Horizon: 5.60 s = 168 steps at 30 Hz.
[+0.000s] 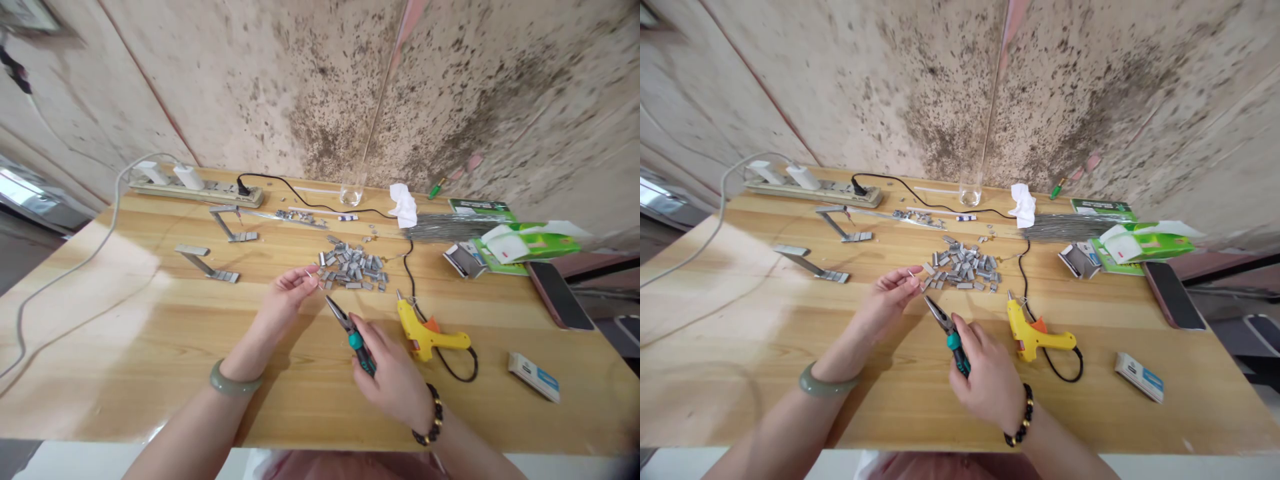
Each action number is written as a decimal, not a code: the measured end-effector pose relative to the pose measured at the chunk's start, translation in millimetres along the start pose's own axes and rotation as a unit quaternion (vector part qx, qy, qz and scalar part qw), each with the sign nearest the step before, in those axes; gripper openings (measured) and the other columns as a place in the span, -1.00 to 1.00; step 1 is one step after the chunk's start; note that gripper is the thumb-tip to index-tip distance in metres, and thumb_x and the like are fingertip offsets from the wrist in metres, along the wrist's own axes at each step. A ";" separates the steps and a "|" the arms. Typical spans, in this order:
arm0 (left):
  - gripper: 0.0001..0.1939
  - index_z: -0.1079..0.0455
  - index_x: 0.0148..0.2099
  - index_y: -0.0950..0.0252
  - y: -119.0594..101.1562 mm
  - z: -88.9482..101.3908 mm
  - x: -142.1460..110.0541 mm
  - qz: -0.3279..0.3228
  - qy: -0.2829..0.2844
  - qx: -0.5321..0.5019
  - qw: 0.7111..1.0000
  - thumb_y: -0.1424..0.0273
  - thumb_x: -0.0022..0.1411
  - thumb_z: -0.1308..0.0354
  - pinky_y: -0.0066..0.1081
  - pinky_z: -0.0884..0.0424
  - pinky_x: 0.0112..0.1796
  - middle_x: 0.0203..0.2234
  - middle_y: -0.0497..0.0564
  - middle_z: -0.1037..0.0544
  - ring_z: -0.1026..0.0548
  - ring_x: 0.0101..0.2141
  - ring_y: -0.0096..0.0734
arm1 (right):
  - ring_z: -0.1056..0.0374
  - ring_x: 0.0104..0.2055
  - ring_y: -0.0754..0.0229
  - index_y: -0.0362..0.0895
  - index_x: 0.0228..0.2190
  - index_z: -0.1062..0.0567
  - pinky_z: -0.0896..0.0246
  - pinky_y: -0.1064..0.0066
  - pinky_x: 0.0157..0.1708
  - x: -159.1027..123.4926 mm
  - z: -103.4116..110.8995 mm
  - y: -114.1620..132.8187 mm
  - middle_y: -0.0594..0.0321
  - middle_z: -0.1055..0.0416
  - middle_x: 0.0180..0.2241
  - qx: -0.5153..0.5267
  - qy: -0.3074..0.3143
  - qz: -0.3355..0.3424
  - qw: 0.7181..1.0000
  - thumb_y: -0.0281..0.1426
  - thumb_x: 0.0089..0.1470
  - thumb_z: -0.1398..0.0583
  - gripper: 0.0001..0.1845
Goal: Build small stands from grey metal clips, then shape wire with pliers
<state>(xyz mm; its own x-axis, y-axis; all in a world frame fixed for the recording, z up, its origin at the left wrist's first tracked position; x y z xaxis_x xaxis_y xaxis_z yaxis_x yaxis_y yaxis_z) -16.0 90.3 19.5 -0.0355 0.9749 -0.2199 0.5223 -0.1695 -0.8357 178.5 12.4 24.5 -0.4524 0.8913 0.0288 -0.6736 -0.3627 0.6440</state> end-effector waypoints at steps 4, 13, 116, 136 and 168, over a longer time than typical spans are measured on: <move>-0.70 -0.57 -0.26 0.32 1.2 1.6 0.3 0.017 0.020 -0.046 0.999 0.44 -0.14 -0.43 -0.56 -0.39 -0.31 -0.55 -0.05 -0.57 -0.49 -0.47 -0.57 | -0.31 -0.13 0.14 -0.10 0.18 -0.16 -0.24 0.26 -0.07 -2.3 2.2 -0.2 0.14 -0.36 -0.15 0.239 0.048 -0.022 0.969 -0.49 0.07 -0.09 -0.38; -0.70 -0.57 -0.26 0.27 1.8 -1.1 -4.1 0.019 0.079 -0.037 0.996 0.38 -0.13 -0.44 -0.52 -0.38 -0.36 -0.58 -0.06 -0.54 -0.46 -0.50 -0.55 | -0.28 -0.48 0.33 -0.15 0.00 -0.33 -0.15 0.48 -0.54 -3.5 0.3 4.3 0.22 -0.34 -0.31 0.605 0.184 -0.126 0.764 -0.34 -0.04 -0.24 -0.48; -0.85 -0.54 -0.52 0.19 -0.7 -6.1 -7.0 -0.108 0.083 0.027 0.990 0.44 -0.20 -0.45 -0.42 -0.39 -0.28 -0.56 -0.07 -0.55 -0.47 -0.40 -0.45 | -0.25 0.03 0.01 -0.13 0.23 0.00 -0.24 0.13 0.02 0.4 2.5 5.7 0.02 -0.29 0.02 0.032 -0.043 0.029 0.998 -0.47 0.08 -0.07 -0.30; -0.82 -0.53 -0.53 0.19 4.5 -2.7 -6.5 -0.085 0.059 0.036 0.994 0.42 -0.25 -0.47 -0.39 -0.40 -0.25 -0.56 -0.08 -0.56 -0.49 -0.40 -0.44 | -0.27 -0.01 0.01 -0.14 0.22 -0.01 -0.26 0.16 -0.03 1.4 3.8 8.2 0.02 -0.30 0.00 0.032 -0.042 0.033 0.998 -0.49 0.07 -0.06 -0.32; -0.78 -0.51 -0.52 0.23 7.5 6.8 0.4 -0.057 0.023 0.003 0.998 0.41 -0.28 -0.48 -0.44 -0.43 -0.23 -0.50 -0.09 -0.59 -0.52 -0.37 -0.49 | -0.31 -0.13 0.13 -0.13 0.14 -0.17 -0.24 0.23 -0.07 10.9 1.5 -7.2 0.14 -0.34 -0.14 0.255 -0.100 -0.009 0.962 -0.47 0.03 -0.09 -0.40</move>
<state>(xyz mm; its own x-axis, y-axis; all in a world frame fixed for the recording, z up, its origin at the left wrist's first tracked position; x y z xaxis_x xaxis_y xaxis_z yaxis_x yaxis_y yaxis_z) -17.9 88.5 9.8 -0.0546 0.9935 -0.1002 0.5117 -0.0583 -0.8572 179.2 25.1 21.3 -0.2881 0.9490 0.1278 -0.2823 -0.2117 0.9357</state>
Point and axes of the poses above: each hand's wrist, its own x-axis towards the middle knuckle, its own z-axis out of the back of the hand, y = z × x, the point moved 3 cm from there along x, towards the middle knuckle
